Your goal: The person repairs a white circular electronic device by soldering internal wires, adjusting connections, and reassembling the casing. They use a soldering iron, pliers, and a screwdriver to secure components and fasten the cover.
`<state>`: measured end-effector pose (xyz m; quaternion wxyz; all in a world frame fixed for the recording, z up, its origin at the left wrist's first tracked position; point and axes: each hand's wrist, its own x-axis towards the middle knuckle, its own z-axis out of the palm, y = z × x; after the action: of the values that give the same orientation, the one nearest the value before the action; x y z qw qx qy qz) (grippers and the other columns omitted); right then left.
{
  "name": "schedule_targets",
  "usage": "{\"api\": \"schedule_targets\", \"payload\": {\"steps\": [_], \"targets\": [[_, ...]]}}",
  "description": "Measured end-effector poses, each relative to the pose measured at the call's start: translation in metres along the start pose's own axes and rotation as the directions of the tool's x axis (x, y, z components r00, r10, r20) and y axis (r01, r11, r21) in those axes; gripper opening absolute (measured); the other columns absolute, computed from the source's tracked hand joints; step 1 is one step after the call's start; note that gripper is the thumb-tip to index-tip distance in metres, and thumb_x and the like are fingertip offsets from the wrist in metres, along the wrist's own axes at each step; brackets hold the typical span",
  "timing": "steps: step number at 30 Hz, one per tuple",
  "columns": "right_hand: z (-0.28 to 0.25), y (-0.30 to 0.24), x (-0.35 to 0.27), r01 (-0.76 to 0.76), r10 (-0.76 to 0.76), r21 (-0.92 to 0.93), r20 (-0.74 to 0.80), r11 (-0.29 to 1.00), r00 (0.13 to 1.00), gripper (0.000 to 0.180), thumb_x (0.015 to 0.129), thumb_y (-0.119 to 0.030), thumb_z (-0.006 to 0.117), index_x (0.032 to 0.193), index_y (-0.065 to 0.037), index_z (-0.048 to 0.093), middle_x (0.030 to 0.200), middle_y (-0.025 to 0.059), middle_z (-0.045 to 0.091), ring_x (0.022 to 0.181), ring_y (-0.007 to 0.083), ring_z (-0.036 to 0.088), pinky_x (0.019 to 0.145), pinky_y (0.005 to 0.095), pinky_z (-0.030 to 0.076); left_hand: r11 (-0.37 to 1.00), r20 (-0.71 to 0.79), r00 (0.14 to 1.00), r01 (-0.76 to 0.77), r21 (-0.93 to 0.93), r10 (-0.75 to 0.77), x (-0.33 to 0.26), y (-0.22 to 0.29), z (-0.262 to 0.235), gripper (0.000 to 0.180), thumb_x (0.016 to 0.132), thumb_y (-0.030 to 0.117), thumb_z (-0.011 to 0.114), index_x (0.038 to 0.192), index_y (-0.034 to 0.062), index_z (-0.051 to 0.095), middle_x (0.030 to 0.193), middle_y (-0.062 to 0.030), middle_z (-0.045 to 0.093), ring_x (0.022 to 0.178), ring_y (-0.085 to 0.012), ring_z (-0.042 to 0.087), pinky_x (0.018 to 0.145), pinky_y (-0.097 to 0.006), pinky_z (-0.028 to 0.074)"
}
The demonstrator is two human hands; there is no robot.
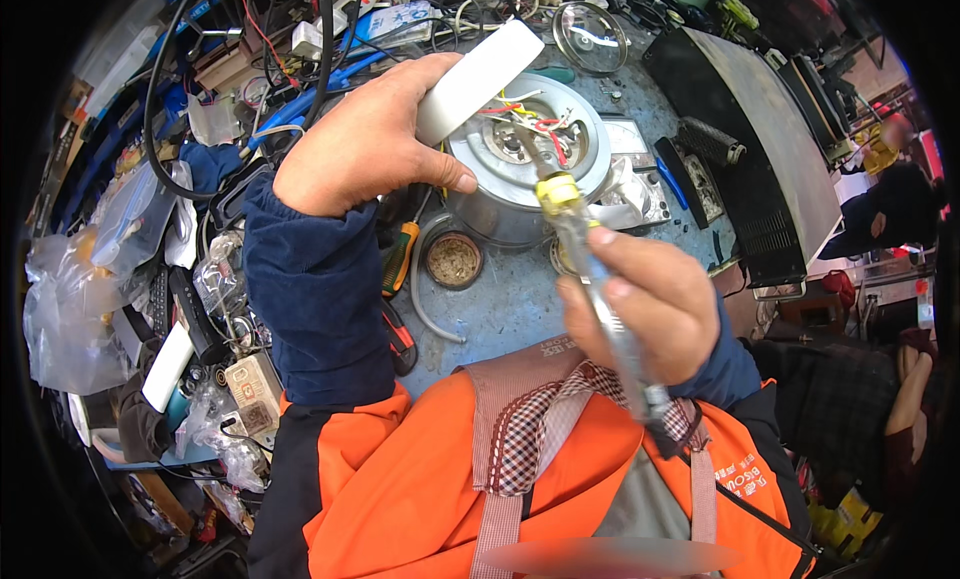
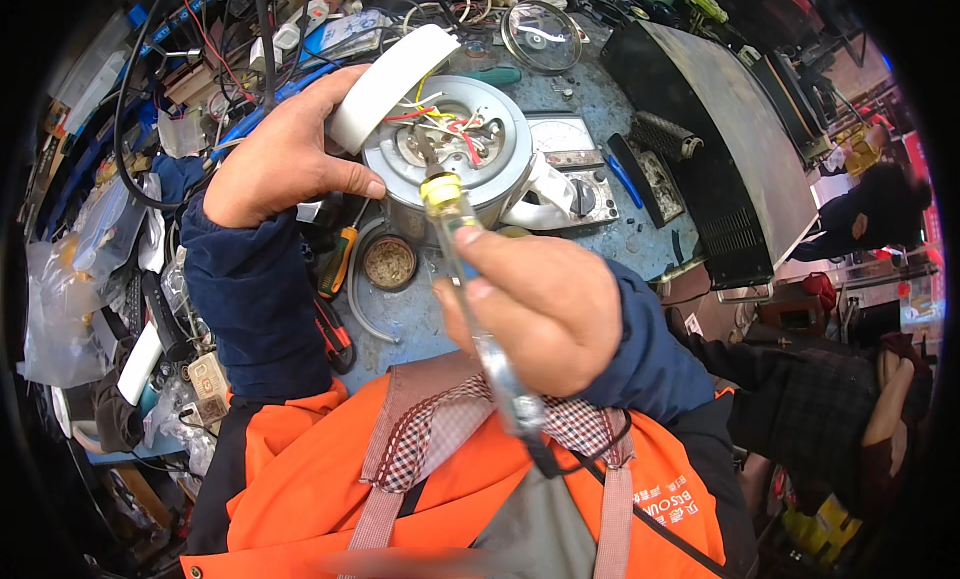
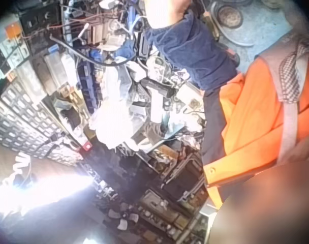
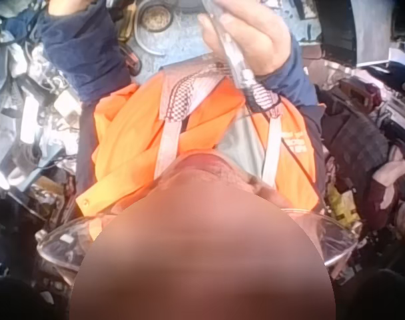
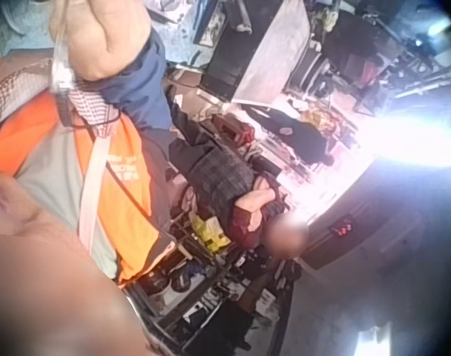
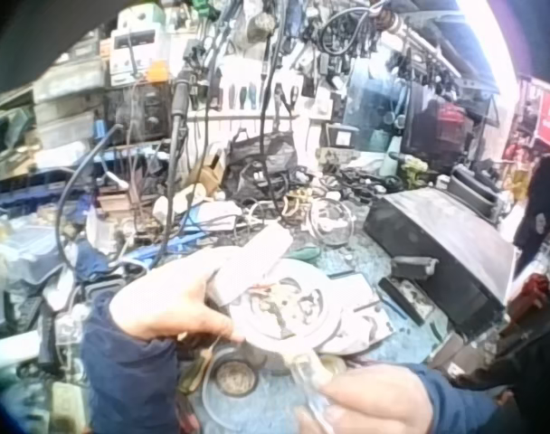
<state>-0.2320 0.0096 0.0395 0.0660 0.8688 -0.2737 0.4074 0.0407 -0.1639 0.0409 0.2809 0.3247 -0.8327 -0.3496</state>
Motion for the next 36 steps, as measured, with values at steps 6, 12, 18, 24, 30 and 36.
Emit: {"api": "schedule_targets", "payload": {"steps": [6,12,18,24,30,36], "targets": [[-0.018,0.031,-0.010,-0.172,0.308,0.384,-0.327,0.907,0.893,0.035,0.102,0.001,0.072,0.130,-0.002,0.052,0.124,0.0326,0.069,0.085,0.0255,0.075,0.073,0.0340,0.066,0.998,0.019,0.999,0.048,-0.045,-0.047,0.001,0.004,0.000,0.107,0.068,-0.003,0.100,0.164,0.0023,0.053,0.149,-0.0110,0.069,0.138,-0.0235,0.063,0.116,-0.040,0.053],[-0.025,0.062,-0.001,-0.299,0.771,0.790,-0.313,0.536,0.555,0.012,0.102,-0.005,0.072,0.108,-0.002,0.061,0.110,0.0223,0.075,0.067,0.0163,0.069,0.055,0.0264,0.055,1.000,-0.018,1.000,0.019,0.020,-0.018,-0.003,0.002,0.000,0.110,0.066,-0.004,0.101,0.164,0.0027,0.053,0.150,-0.0123,0.069,0.139,-0.0244,0.063,0.115,-0.039,0.054],[-0.023,0.070,-0.004,-0.351,0.762,0.778,-0.239,0.521,0.601,0.010,0.105,-0.008,0.067,0.107,-0.001,0.060,0.110,0.0243,0.074,0.067,0.0173,0.066,0.054,0.0271,0.052,1.000,-0.016,1.000,0.015,-0.001,-0.015,-0.002,0.001,0.002,0.110,0.064,-0.002,0.102,0.163,0.0018,0.054,0.152,-0.0138,0.067,0.141,-0.0273,0.062,0.117,-0.040,0.053],[-0.018,0.073,-0.003,-0.343,0.772,0.800,-0.220,0.493,0.596,0.010,0.102,-0.003,0.069,0.107,-0.002,0.060,0.108,0.0238,0.075,0.066,0.0165,0.068,0.054,0.0264,0.053,1.000,-0.035,0.999,0.026,0.011,-0.025,-0.004,0.003,0.002,0.110,0.063,-0.002,0.102,0.163,0.0010,0.055,0.151,-0.0141,0.067,0.141,-0.0278,0.062,0.118,-0.040,0.051],[-0.017,0.076,-0.005,-0.326,0.784,0.818,-0.223,0.474,0.580,0.013,0.101,0.000,0.072,0.106,-0.001,0.060,0.107,0.0229,0.076,0.066,0.0158,0.070,0.054,0.0257,0.054,0.999,-0.026,0.999,0.030,0.015,-0.030,-0.002,-0.002,0.002,0.111,0.063,-0.003,0.102,0.163,0.0011,0.055,0.151,-0.0137,0.067,0.141,-0.0269,0.062,0.119,-0.039,0.051],[-0.015,0.073,-0.003,-0.321,0.791,0.827,-0.220,0.462,0.570,0.012,0.101,0.001,0.071,0.105,-0.002,0.060,0.107,0.0226,0.076,0.066,0.0160,0.070,0.053,0.0259,0.054,0.999,-0.034,0.999,0.040,0.004,-0.040,-0.003,-0.001,0.002,0.110,0.062,-0.004,0.101,0.162,0.0009,0.055,0.152,-0.0135,0.067,0.143,-0.0274,0.062,0.121,-0.039,0.049]]}}
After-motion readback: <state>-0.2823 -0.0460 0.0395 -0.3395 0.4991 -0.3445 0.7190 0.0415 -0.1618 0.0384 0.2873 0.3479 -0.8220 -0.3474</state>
